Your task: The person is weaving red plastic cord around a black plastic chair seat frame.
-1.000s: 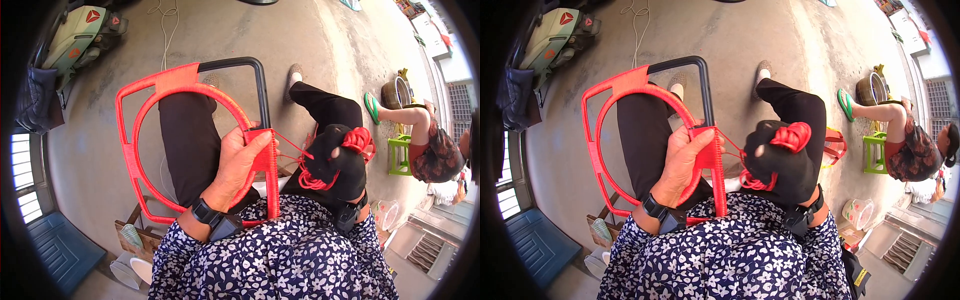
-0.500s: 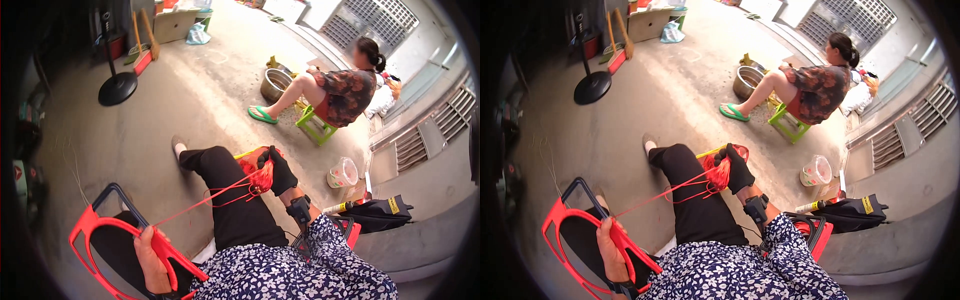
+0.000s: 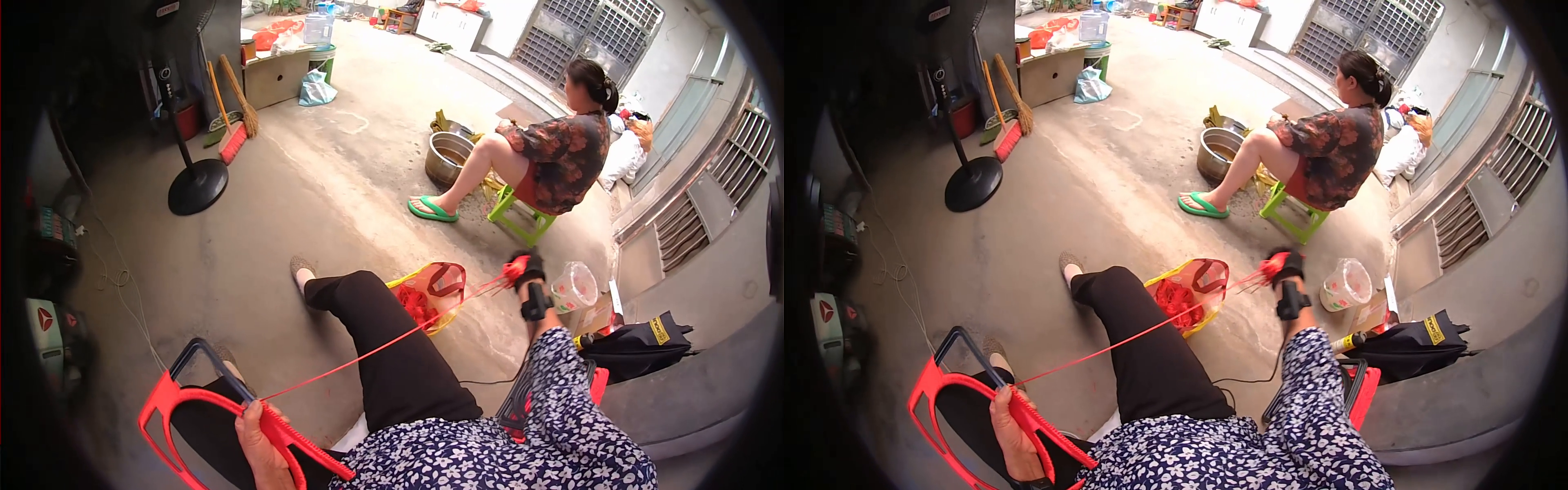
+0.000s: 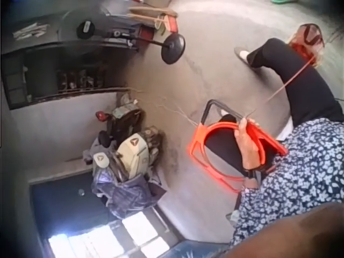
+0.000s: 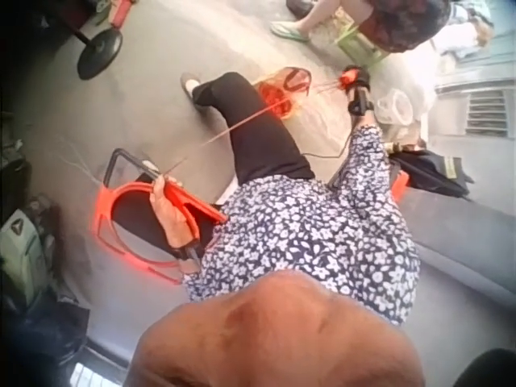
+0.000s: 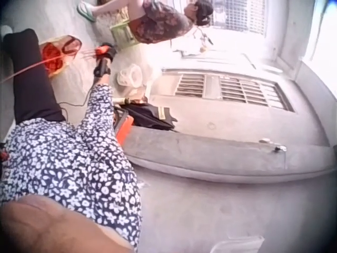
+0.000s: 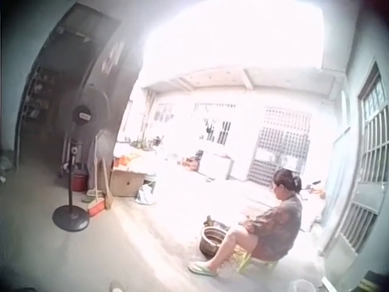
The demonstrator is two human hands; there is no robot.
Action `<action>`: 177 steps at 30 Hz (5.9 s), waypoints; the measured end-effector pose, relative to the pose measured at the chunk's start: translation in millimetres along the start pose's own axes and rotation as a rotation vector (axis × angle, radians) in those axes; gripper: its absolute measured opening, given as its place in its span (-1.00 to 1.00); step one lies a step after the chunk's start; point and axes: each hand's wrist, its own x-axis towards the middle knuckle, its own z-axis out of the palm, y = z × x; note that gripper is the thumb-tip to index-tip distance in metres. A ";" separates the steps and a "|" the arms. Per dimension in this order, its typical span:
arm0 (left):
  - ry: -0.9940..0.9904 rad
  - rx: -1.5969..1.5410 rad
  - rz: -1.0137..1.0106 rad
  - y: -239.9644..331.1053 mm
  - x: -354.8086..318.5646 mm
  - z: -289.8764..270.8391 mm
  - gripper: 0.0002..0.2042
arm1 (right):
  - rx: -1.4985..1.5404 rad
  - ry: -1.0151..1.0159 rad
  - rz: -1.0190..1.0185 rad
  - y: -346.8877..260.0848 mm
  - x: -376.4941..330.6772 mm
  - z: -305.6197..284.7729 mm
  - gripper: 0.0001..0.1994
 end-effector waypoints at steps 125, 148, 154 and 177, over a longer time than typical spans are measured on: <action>0.012 -0.201 -0.043 12.0 -40.9 -4.0 -0.62 | -0.402 -0.439 0.843 293.5 -164.0 463.6 -0.80; 0.290 0.176 0.384 -4.1 -62.2 1.9 -0.91 | -0.856 -0.892 0.664 320.9 -154.7 600.5 -0.75; 0.255 0.321 0.456 -1.8 -56.6 -4.8 -0.92 | -0.805 -0.829 0.587 328.1 -161.6 591.0 -0.79; 0.330 0.993 0.800 -2.4 -45.8 -20.1 -0.94 | -0.755 -0.737 0.579 327.6 -168.9 577.4 -0.79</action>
